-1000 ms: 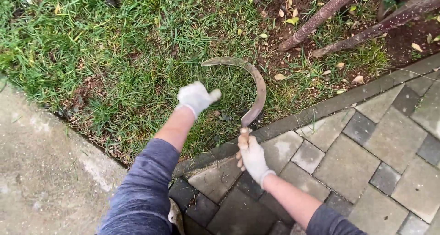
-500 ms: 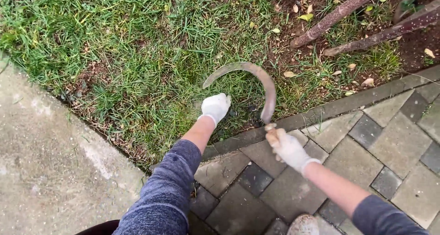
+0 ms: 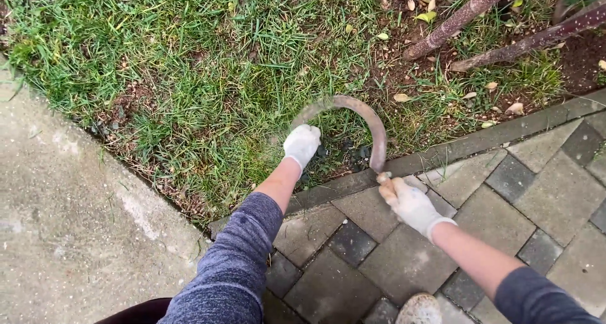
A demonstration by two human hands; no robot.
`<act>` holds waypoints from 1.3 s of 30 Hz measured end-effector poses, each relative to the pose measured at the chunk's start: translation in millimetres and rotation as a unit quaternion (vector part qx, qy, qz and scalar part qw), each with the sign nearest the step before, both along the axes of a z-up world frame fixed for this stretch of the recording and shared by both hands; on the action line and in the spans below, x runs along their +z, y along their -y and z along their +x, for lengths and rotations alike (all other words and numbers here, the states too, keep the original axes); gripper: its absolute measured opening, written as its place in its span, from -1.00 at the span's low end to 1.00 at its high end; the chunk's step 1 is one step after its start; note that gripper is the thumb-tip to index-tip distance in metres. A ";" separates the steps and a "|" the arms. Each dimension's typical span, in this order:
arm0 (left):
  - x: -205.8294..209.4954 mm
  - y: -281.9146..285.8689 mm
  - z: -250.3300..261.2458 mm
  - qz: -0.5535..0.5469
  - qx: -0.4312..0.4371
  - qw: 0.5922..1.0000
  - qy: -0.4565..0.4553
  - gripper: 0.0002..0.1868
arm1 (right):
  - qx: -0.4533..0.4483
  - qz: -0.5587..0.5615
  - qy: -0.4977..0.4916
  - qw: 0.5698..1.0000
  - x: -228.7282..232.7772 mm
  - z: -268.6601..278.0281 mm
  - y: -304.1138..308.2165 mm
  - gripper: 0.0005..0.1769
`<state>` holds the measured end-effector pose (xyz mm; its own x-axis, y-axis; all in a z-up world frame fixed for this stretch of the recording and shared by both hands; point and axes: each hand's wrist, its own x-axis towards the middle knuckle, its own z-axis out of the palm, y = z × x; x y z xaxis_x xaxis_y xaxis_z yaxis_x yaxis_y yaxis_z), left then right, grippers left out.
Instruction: The person uses a sickle to clear grass and weeds from the edge of a paved path and around the base of trees in a yard.
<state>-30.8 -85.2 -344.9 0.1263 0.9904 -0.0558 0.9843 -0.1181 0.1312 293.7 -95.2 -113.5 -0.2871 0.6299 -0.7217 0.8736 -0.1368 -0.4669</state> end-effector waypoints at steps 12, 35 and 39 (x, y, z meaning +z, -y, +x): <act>28.9 -27.0 -14.6 0.103 -0.101 0.985 -0.094 -0.78 | -0.015 -0.035 0.062 0.997 4.9 30.6 14.5 -0.54; 221.8 -41.3 107.2 -0.235 0.254 0.729 0.591 -0.43 | -0.382 -0.436 -0.679 0.451 150.4 -262.8 16.5 -0.79; 305.1 -27.3 136.6 -0.239 0.084 0.898 0.359 -0.59 | -0.365 -0.515 -0.658 0.411 129.3 -304.5 21.0 -0.82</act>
<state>105.9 -57.9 -39.8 0.1515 0.8836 -0.4430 0.6239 0.2622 0.7362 -10.8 -116.3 15.8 -0.8618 0.4489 -0.2362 -0.4909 -0.8555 0.1651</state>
